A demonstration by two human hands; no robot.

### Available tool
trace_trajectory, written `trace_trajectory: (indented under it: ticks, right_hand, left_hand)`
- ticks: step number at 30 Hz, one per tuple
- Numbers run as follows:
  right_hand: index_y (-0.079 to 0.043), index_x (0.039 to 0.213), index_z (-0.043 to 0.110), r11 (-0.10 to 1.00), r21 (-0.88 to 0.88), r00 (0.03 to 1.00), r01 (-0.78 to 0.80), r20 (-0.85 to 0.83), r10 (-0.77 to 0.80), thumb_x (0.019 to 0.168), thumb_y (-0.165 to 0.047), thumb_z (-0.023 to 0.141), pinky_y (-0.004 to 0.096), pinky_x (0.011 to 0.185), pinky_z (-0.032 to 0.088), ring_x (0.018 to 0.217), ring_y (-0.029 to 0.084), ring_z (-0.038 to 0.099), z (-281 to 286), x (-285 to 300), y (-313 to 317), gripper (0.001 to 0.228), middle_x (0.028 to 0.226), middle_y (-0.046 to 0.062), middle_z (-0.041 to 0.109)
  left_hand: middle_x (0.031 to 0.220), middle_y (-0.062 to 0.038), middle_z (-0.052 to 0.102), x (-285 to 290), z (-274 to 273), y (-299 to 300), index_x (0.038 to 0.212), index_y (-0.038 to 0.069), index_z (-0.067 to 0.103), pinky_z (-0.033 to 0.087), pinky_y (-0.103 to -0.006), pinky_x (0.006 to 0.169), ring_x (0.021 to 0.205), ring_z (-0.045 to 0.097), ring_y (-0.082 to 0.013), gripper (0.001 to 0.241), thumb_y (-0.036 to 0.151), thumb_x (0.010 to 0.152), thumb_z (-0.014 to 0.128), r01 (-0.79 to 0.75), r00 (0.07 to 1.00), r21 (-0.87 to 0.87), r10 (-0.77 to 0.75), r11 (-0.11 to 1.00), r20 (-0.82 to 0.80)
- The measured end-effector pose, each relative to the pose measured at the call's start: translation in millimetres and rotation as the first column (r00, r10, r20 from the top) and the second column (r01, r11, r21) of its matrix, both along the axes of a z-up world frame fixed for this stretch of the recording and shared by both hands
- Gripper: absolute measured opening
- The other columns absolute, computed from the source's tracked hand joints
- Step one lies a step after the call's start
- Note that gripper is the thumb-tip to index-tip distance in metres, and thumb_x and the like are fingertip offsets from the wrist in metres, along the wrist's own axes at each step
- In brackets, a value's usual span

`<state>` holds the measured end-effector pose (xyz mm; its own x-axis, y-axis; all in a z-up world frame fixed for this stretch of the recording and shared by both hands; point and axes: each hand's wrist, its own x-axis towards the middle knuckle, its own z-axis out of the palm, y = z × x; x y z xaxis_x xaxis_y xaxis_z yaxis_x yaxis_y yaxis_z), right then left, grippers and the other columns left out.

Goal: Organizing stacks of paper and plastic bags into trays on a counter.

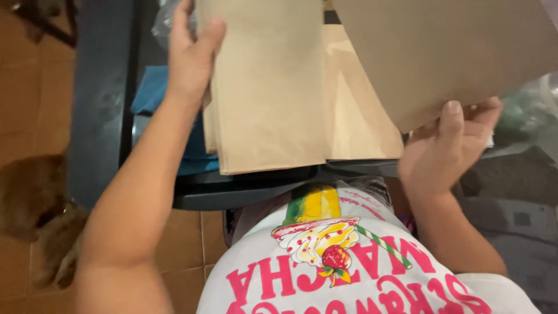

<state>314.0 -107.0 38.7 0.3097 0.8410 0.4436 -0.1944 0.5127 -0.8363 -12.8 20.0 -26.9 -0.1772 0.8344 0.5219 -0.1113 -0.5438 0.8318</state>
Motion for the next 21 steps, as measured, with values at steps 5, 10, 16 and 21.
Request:
trace_trajectory:
  ticks: [5, 10, 16, 21]
  right_hand:
    - [-0.018, 0.112, 0.026, 0.979, -0.039, 0.953, 0.198, 0.241, -0.183, 0.092, 0.013, 0.044, 0.029, 0.047, 0.047, 0.064, 0.013, 0.04, -3, 33, -16, 0.041, 0.101, 0.008, 0.035]
    - [-0.022, 0.144, 0.003, 0.948, -0.317, 0.916, -0.007, 0.378, 0.134, 0.079, 0.012, 0.056, 0.029, 0.047, 0.055, 0.051, 0.023, 0.062, -13, 37, -10, 0.09, 0.114, 0.032, 0.058]
    - [-0.007, 0.119, 0.037, 0.949, -0.31, 0.901, 0.051, 0.424, 0.09, 0.086, -0.018, 0.062, 0.024, 0.045, 0.043, 0.086, 0.017, 0.049, -20, 51, 1, 0.043, 0.114, 0.008, 0.039]
    - [-0.005, 0.096, 0.068, 0.887, -0.43, 0.851, 0.169, 0.517, 0.089, 0.091, -0.009, 0.062, 0.016, 0.052, 0.045, 0.054, 0.006, 0.049, -6, 56, 0, 0.009, 0.073, 0.002, 0.058]
  left_hand:
    - [0.13, -0.012, 0.052, -2, 3, -5, 0.13, 0.006, 0.04, 0.05, -0.0343, 0.096, 0.111, 0.056, -0.0205, 0.048, 0.023, 0.094, 0.068, 0.062, 0.998, 0.007, -0.062, 0.998, 0.026]
    - [0.137, -0.019, 0.048, -2, 15, -17, 0.136, 0.007, 0.033, 0.05, -0.0445, 0.1, 0.122, 0.055, -0.0313, 0.053, 0.028, 0.098, 0.063, 0.167, 0.986, -0.039, -0.167, 0.985, 0.014]
    - [0.143, -0.017, 0.042, -3, 17, -17, 0.14, 0.006, 0.029, 0.047, -0.0485, 0.106, 0.13, 0.048, -0.0334, 0.055, 0.029, 0.1, 0.06, 0.214, 0.977, -0.064, -0.215, 0.975, -0.009]
    - [0.142, -0.017, 0.042, -4, 17, -18, 0.139, 0.007, 0.03, 0.046, -0.0479, 0.109, 0.131, 0.047, -0.0334, 0.053, 0.028, 0.101, 0.06, 0.223, 0.975, -0.06, -0.223, 0.973, 0.003]
